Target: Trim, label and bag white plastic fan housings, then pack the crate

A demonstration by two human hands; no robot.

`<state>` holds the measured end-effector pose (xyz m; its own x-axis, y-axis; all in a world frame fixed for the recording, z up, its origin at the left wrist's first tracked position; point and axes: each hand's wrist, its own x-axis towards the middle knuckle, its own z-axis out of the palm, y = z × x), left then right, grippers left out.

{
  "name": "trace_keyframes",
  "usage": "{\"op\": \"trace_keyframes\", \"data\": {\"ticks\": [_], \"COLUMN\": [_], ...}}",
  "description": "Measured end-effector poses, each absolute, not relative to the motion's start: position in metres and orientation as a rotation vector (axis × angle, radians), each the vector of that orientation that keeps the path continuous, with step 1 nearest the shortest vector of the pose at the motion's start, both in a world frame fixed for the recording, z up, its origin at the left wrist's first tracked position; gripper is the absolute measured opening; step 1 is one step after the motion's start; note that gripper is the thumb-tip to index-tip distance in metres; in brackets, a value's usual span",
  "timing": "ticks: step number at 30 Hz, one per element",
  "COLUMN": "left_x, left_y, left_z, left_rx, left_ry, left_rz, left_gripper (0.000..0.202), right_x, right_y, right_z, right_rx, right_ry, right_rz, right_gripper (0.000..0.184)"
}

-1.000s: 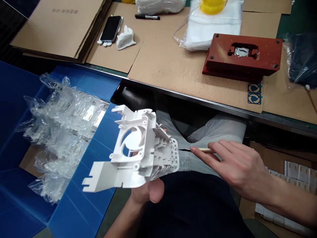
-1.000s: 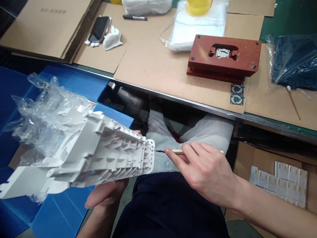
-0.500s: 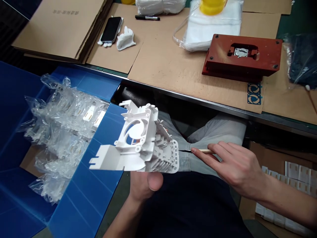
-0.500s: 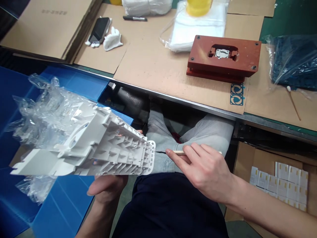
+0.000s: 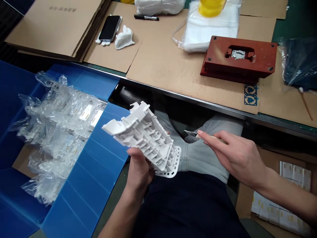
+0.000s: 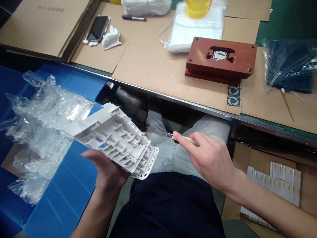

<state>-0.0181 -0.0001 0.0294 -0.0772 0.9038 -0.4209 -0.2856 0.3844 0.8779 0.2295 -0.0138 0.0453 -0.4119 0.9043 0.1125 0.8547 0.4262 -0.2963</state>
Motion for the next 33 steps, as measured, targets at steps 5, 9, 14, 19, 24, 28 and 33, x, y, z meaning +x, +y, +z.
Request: {"op": "trace_keyframes", "data": {"ticks": [5, 9, 14, 19, 24, 28, 33], "left_x": [-0.019, -0.022, -0.024, -0.026, -0.018, -0.007, 0.002], "left_y": [0.012, 0.015, 0.016, 0.021, 0.022, 0.02, 0.017], "left_z": [0.043, 0.047, 0.045, 0.036, 0.025, 0.023, 0.025], "left_rx": [0.319, 0.209, 0.119, -0.037, -0.117, -0.174, -0.269], "left_ry": [1.082, 1.011, 0.914, 0.726, 0.618, 0.555, 0.538], "left_rz": [1.103, 1.017, 0.937, 0.722, 0.566, 0.579, 0.593], "left_gripper": [0.087, 0.09, 0.091, 0.084, 0.088, 0.082, 0.074], "right_x": [0.223, 0.222, 0.225, 0.232, 0.232, 0.224, 0.208], "right_y": [-0.018, -0.016, -0.013, -0.005, 0.012, 0.025, 0.041], "right_z": [0.038, 0.042, 0.036, 0.032, 0.047, 0.063, 0.077], "right_rx": [-1.733, -1.821, -1.893, -1.665, -1.243, -0.859, -0.531], "right_ry": [-2.063, -1.853, -1.784, -1.88, -2.174, -2.437, -2.565], "right_rz": [0.822, 1.054, 1.052, 0.936, 0.785, 0.779, 0.886], "right_gripper": [0.028, 0.02, 0.023, 0.032, 0.039, 0.049, 0.038]}}
